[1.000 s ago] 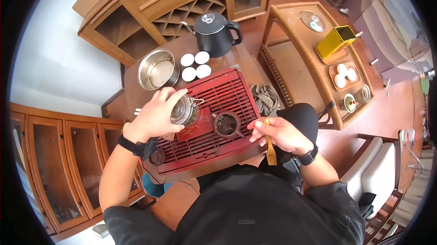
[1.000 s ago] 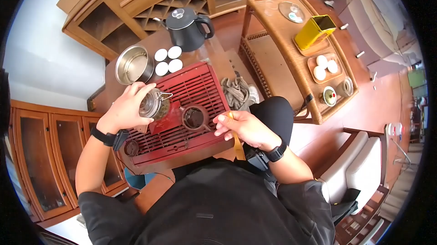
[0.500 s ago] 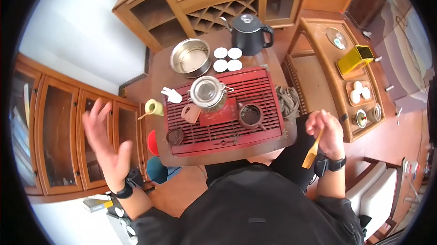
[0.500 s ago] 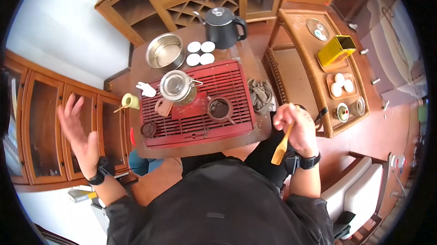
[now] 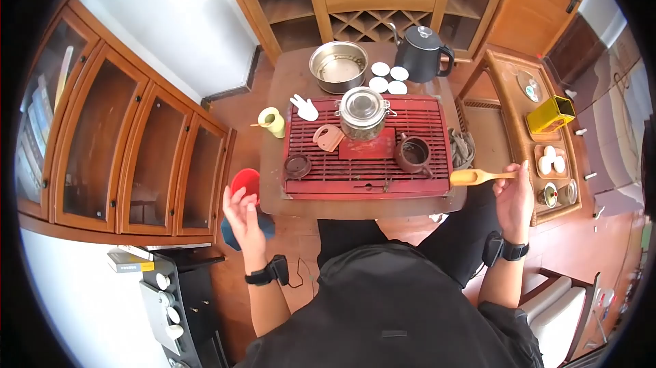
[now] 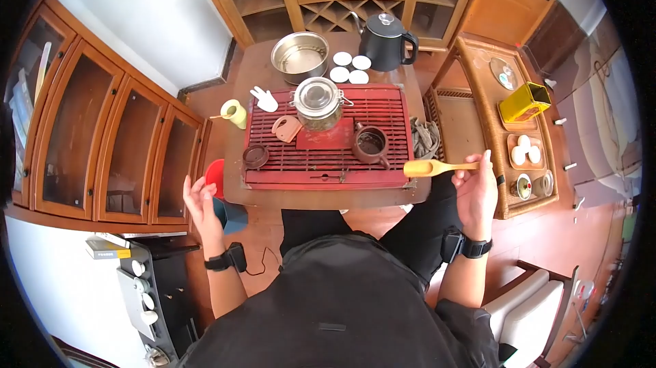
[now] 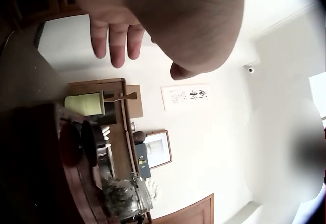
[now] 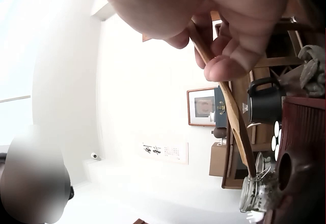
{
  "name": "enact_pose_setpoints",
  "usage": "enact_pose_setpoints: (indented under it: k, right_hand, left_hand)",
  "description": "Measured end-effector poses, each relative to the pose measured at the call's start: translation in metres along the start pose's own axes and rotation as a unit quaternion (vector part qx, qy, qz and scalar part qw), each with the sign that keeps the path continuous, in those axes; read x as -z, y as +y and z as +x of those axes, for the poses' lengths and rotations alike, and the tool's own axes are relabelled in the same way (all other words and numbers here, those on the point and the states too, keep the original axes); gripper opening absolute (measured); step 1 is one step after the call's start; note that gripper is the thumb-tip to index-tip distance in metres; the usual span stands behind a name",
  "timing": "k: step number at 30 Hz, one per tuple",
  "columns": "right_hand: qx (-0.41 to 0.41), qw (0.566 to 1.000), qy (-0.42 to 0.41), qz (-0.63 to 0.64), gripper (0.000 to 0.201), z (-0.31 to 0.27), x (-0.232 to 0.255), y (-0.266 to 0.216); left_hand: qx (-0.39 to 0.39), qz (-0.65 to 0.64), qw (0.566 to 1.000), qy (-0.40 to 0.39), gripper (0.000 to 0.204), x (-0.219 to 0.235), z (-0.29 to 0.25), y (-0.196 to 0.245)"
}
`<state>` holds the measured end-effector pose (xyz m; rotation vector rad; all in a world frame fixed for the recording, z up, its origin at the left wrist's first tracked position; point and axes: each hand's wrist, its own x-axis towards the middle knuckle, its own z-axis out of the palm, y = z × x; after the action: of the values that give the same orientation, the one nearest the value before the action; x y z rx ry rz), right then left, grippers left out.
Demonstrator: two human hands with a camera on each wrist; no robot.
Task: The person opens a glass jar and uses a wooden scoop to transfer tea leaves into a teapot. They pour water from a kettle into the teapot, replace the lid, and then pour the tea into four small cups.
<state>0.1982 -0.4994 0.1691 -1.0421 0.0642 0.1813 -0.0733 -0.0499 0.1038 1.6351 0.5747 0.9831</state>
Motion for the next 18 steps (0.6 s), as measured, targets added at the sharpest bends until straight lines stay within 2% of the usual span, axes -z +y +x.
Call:
enact_pose_setpoints:
  k: [3,6,7,10,14,15,17,18]
  right_hand:
    - [0.014,0.999,0.02,0.028,0.033,0.001,0.0,-0.001]
    - [0.042,0.996,0.046,0.065,0.03,0.009,-0.006,-0.002]
    - [0.033,0.997,0.021,0.073,0.028,0.013,-0.005,-0.004]
    - [0.044,0.993,0.015,0.111,0.027,0.036,0.004,0.0]
    - [0.04,0.989,0.116,0.087,0.03,0.073,0.037,0.013]
    - [0.036,0.989,0.115,0.082,0.029,0.081,0.056,0.018]
    - [-0.001,0.987,0.139,0.085,0.027,0.089,0.08,0.021]
    - [-0.003,0.979,0.177,0.103,0.025,0.093,0.091,0.023]
  left_hand:
    - [-0.024,0.018,0.999,0.019,0.058,-0.009,0.013,-0.027]
    - [0.009,-0.006,0.999,0.048,0.058,-0.019,0.028,-0.06]
    - [0.015,-0.006,0.999,0.049,0.058,-0.022,0.033,-0.067]
    - [0.048,-0.035,0.997,0.046,0.054,-0.032,0.033,-0.092]
    - [0.085,-0.078,0.993,0.039,0.048,-0.042,0.028,-0.112]
    - [0.087,-0.084,0.992,0.036,0.048,-0.042,0.028,-0.115]
    - [0.09,-0.095,0.991,0.03,0.048,-0.042,0.03,-0.116]
    - [0.101,-0.087,0.99,0.035,0.048,-0.043,0.031,-0.115]
